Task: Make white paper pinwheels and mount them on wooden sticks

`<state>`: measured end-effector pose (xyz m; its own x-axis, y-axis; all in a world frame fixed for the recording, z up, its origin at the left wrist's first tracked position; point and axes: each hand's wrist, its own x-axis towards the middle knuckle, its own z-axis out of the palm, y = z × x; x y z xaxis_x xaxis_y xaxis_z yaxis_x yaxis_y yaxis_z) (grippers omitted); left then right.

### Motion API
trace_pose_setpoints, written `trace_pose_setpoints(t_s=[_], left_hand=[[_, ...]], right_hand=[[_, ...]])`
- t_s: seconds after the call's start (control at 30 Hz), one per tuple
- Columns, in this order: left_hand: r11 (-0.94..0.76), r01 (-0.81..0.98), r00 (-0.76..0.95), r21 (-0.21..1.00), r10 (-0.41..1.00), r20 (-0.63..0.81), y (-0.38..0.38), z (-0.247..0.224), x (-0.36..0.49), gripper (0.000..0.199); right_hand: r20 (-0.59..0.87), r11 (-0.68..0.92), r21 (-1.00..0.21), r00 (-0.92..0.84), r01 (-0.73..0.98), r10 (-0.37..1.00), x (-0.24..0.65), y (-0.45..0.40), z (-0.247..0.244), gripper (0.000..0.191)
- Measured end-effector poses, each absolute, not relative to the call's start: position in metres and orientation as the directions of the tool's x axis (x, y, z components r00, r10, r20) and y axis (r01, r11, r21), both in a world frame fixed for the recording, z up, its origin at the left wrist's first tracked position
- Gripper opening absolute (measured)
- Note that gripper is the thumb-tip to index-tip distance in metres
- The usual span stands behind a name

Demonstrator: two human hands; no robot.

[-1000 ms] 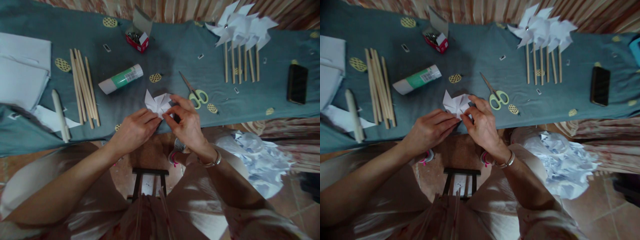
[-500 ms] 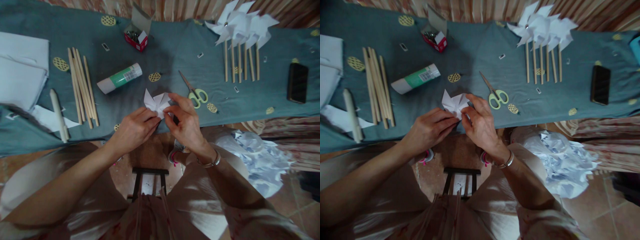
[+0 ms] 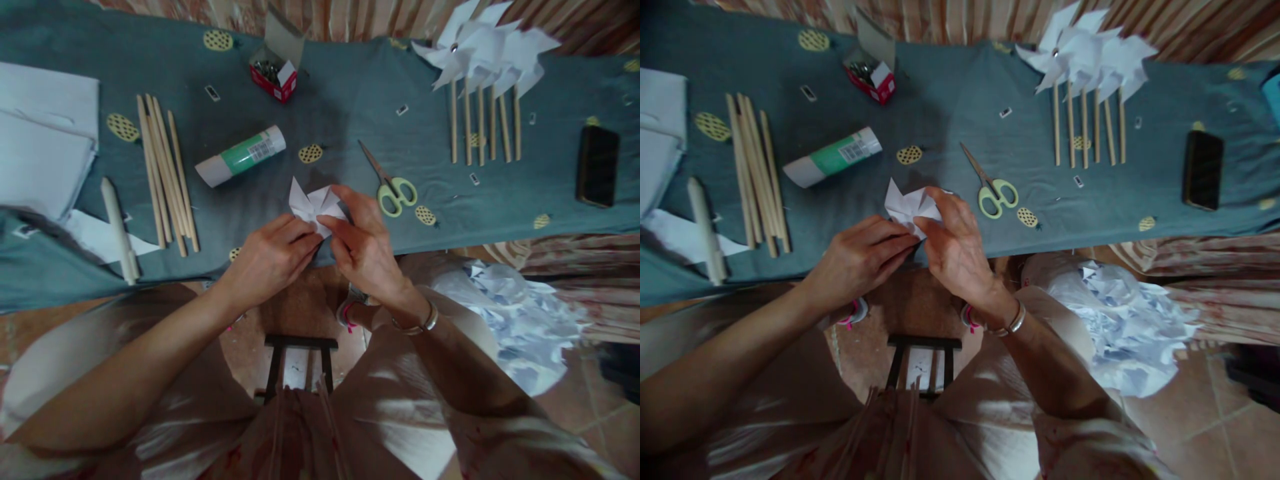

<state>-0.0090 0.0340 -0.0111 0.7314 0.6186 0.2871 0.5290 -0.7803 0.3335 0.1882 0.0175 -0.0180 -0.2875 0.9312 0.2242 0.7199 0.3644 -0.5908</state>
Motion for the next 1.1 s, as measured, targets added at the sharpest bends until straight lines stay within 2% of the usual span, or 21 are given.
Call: trace_pose_setpoints(t_s=[0.43,0.7,1.1], left_hand=[[-0.78,0.529,0.733,0.335,0.618,0.282,0.0341,-0.0101,-0.009,0.021],[-0.779,0.536,0.727,0.324,0.622,0.29,0.0342,-0.0102,-0.0092,0.024],[-0.775,0.538,0.729,0.332,0.625,0.277,0.0339,-0.0094,-0.0086,0.022]], right_hand=[[0.166,0.317,-0.646,-0.277,0.694,0.946,0.187,0.0182,-0.0179,0.035],[0.184,0.328,-0.658,-0.278,0.677,0.943,0.1866,0.0196,-0.0216,0.037],[0.214,0.354,-0.614,-0.283,0.706,0.935,0.1861,0.019,-0.0222,0.039]])
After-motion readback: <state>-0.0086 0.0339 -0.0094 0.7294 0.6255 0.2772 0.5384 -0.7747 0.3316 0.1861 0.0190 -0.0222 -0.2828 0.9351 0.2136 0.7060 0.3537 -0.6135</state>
